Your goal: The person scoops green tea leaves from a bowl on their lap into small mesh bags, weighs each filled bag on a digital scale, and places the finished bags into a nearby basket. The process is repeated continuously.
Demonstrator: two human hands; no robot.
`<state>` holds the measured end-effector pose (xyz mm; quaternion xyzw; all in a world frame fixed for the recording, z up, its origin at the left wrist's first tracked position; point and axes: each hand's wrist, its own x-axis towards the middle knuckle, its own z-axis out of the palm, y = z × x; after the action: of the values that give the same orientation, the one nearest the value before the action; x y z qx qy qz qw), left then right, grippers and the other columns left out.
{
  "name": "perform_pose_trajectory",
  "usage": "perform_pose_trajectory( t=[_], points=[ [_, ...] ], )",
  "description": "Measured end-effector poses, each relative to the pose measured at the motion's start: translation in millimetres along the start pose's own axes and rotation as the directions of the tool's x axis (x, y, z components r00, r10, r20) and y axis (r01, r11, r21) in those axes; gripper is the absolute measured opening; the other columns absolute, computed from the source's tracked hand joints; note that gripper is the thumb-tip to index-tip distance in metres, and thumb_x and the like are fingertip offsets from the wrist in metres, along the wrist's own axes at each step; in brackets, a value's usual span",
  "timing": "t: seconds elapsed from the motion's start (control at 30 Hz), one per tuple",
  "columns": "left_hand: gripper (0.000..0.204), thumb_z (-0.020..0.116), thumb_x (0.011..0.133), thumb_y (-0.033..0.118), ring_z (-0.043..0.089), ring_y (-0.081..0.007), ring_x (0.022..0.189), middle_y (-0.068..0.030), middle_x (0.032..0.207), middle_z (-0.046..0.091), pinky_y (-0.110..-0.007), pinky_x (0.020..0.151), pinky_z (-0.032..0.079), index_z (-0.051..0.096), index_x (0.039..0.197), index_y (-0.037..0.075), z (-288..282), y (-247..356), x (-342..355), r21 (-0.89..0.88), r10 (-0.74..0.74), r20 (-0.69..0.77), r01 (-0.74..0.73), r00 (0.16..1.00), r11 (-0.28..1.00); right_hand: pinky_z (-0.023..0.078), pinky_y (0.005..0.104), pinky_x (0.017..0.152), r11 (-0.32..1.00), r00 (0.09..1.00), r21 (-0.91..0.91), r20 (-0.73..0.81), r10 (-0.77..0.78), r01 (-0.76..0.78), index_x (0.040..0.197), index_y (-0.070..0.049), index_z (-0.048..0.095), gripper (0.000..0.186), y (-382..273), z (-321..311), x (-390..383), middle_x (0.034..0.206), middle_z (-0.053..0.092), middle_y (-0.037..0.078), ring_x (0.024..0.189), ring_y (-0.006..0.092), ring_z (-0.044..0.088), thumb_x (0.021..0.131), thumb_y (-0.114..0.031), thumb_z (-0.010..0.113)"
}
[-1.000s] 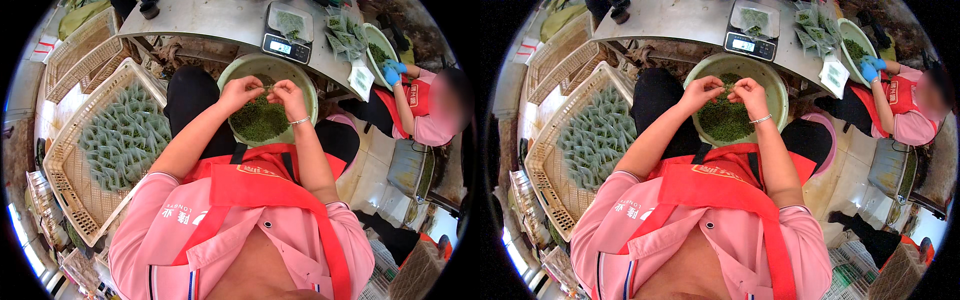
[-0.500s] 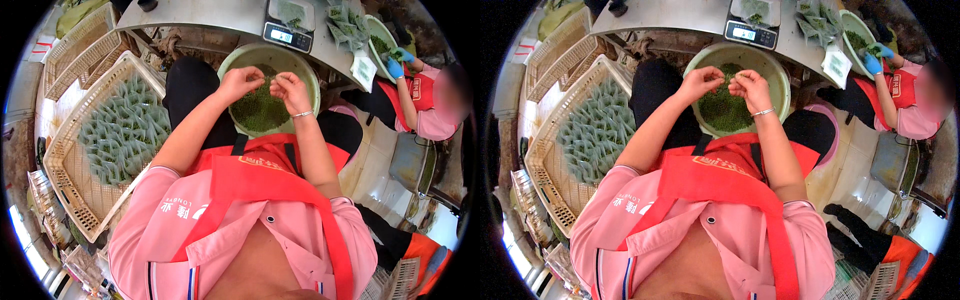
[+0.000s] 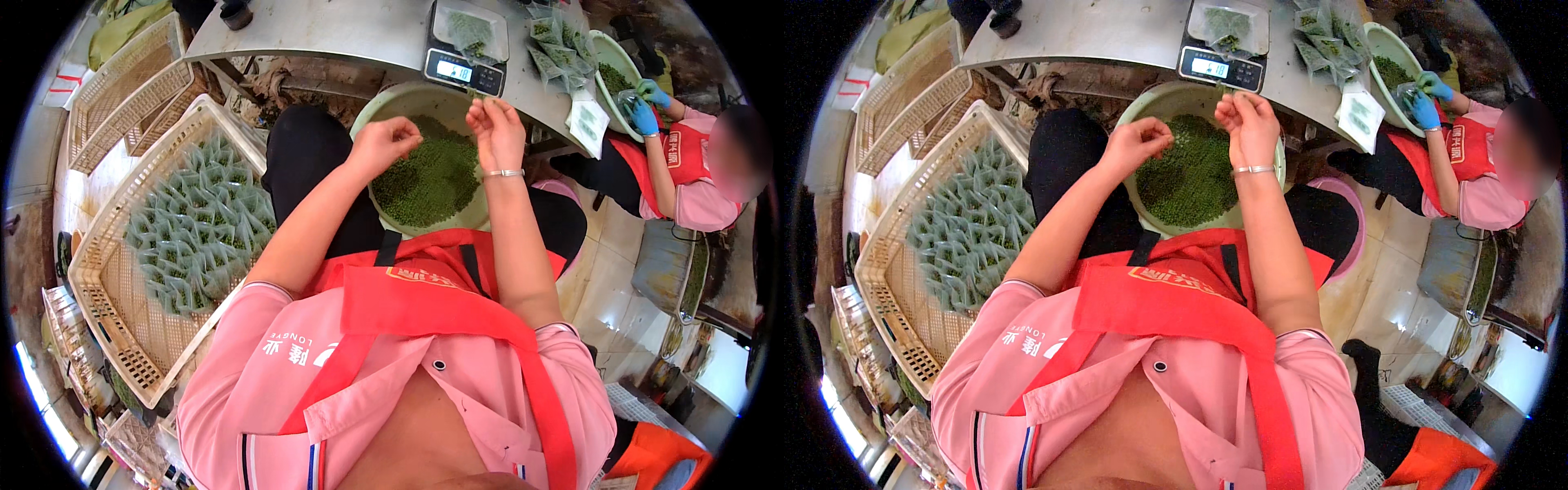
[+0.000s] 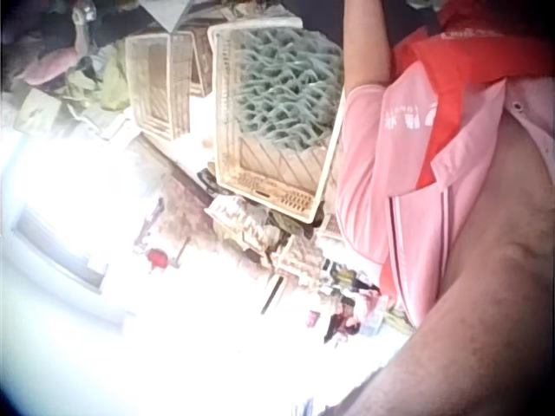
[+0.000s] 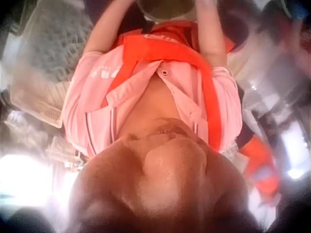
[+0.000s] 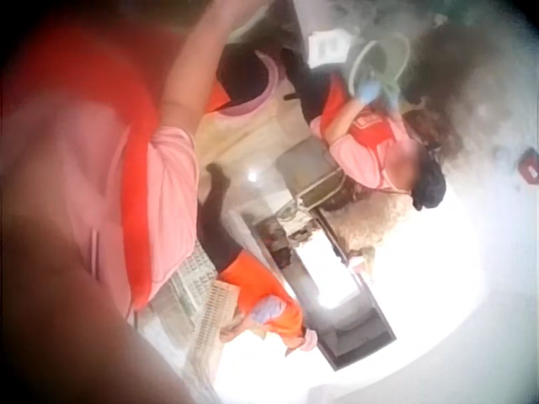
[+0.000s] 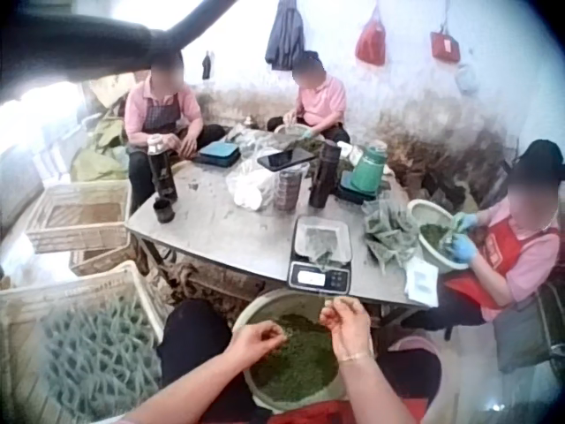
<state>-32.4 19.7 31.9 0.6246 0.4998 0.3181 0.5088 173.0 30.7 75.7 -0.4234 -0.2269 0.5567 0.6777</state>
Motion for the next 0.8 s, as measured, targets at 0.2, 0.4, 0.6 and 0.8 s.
perform_pose_trajectory(
  t=[0.2,0.4,0.6,0.8],
  points=[
    [0.019,0.066,0.080,0.025,0.064,-0.0149,0.063,-0.0052,0.074,0.067,-0.029,0.059,0.049,0.065,0.090,0.008,8,-4,-1,0.111,0.059,0.099,-0.070,0.993,0.991,0.055,0.0292,0.063,0.976,0.984,-0.139,0.089,-0.155,0.167,0.124,0.008,0.043,0.039,11,44,50,0.116,0.055,0.020,0.075,0.0234,0.066,0.087,0.000,0.052],
    [0.025,0.063,0.083,0.031,0.065,-0.0188,0.060,-0.0065,0.070,0.067,-0.033,0.056,0.050,0.063,0.100,0.013,3,3,-9,0.419,0.196,0.180,-0.255,0.964,0.871,0.050,0.0272,0.054,0.768,0.973,-0.606,0.050,-0.223,0.207,0.114,-0.002,0.055,0.030,22,8,34,0.086,0.065,0.007,0.061,0.0153,0.062,0.085,-0.007,0.057],
    [0.022,0.062,0.083,0.030,0.064,-0.0217,0.059,-0.0061,0.066,0.065,-0.034,0.055,0.049,0.062,0.097,0.013,8,8,-6,0.454,0.341,0.153,-0.373,0.927,0.809,0.048,0.0384,0.062,0.222,0.950,-0.945,0.182,-0.253,0.240,0.102,-0.008,0.060,0.030,34,-6,54,0.072,0.065,0.008,0.065,0.0248,0.062,0.078,-0.026,0.067],
    [0.020,0.062,0.083,0.031,0.063,-0.0250,0.061,-0.0070,0.064,0.063,-0.036,0.055,0.048,0.062,0.091,0.013,7,1,-5,0.384,0.268,0.014,-0.253,0.963,0.888,0.048,0.0321,0.056,0.419,0.975,-0.880,0.206,-0.085,0.223,0.084,-0.006,0.062,0.015,51,-13,19,0.064,0.063,0.007,0.057,0.0190,0.061,0.079,-0.020,0.065]
  ],
)
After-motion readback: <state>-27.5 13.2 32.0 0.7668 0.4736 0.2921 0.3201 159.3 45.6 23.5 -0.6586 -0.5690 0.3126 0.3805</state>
